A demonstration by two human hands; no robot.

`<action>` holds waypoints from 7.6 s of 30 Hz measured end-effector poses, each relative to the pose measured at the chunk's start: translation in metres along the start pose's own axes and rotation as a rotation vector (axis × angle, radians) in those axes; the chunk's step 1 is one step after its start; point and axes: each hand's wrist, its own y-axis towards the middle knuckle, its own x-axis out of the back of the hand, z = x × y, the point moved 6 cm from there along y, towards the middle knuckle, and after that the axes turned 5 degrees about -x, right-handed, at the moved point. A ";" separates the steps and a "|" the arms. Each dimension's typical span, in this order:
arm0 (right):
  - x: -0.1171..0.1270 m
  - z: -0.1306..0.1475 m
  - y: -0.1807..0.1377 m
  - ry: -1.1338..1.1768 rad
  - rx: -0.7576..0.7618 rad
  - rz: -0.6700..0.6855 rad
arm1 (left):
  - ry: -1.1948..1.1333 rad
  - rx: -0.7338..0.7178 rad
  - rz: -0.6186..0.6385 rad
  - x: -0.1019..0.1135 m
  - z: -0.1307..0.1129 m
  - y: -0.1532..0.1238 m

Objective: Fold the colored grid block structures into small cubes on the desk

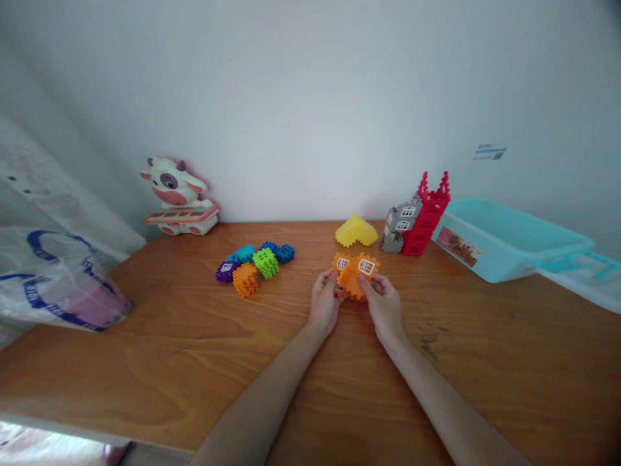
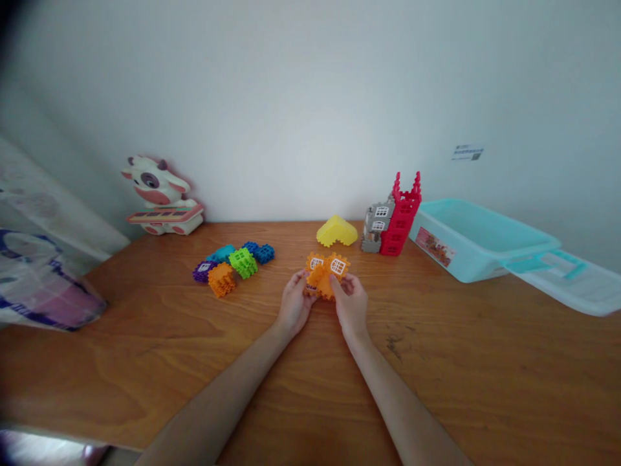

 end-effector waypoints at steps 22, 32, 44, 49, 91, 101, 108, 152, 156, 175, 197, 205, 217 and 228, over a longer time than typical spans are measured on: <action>-0.002 0.013 0.000 -0.450 0.186 0.141 | 0.291 -0.103 0.023 0.003 -0.006 0.005; 0.006 0.016 -0.006 -0.485 0.162 -0.095 | 0.589 -0.270 0.169 -0.013 -0.017 -0.008; 0.001 0.012 -0.006 -0.333 0.130 -0.056 | 0.560 -0.251 0.177 -0.011 -0.011 -0.009; -0.001 0.015 -0.014 -0.389 0.150 -0.061 | 0.711 -0.303 0.054 -0.007 -0.015 -0.009; 0.017 0.041 -0.014 -0.269 0.253 -0.239 | 0.752 -0.486 -0.050 -0.017 -0.025 -0.014; -0.003 0.025 -0.010 -0.440 0.239 0.074 | 0.999 -0.375 0.063 -0.009 -0.010 -0.001; -0.009 0.020 -0.010 -0.349 0.133 0.147 | 1.011 -0.345 0.059 -0.006 -0.010 -0.002; -0.011 0.003 -0.005 0.016 0.000 0.233 | 0.881 -0.417 0.241 -0.010 -0.020 -0.002; -0.014 0.001 -0.006 0.066 -0.028 0.273 | 0.892 -0.423 0.229 -0.008 -0.019 -0.004; -0.014 0.001 -0.007 0.186 -0.209 0.389 | 0.871 -0.401 -0.051 0.013 -0.025 0.015; -0.013 0.032 -0.021 -0.640 0.559 0.172 | 0.184 0.135 0.082 -0.018 0.011 -0.012; -0.026 0.028 -0.034 -0.674 0.574 0.407 | 0.069 0.048 0.019 -0.013 0.002 -0.009; -0.013 0.026 -0.030 -0.789 0.662 0.631 | 0.456 -0.191 0.290 -0.014 -0.014 -0.006; -0.018 0.033 -0.036 -0.769 0.731 0.711 | 0.469 0.238 0.541 -0.010 -0.003 -0.021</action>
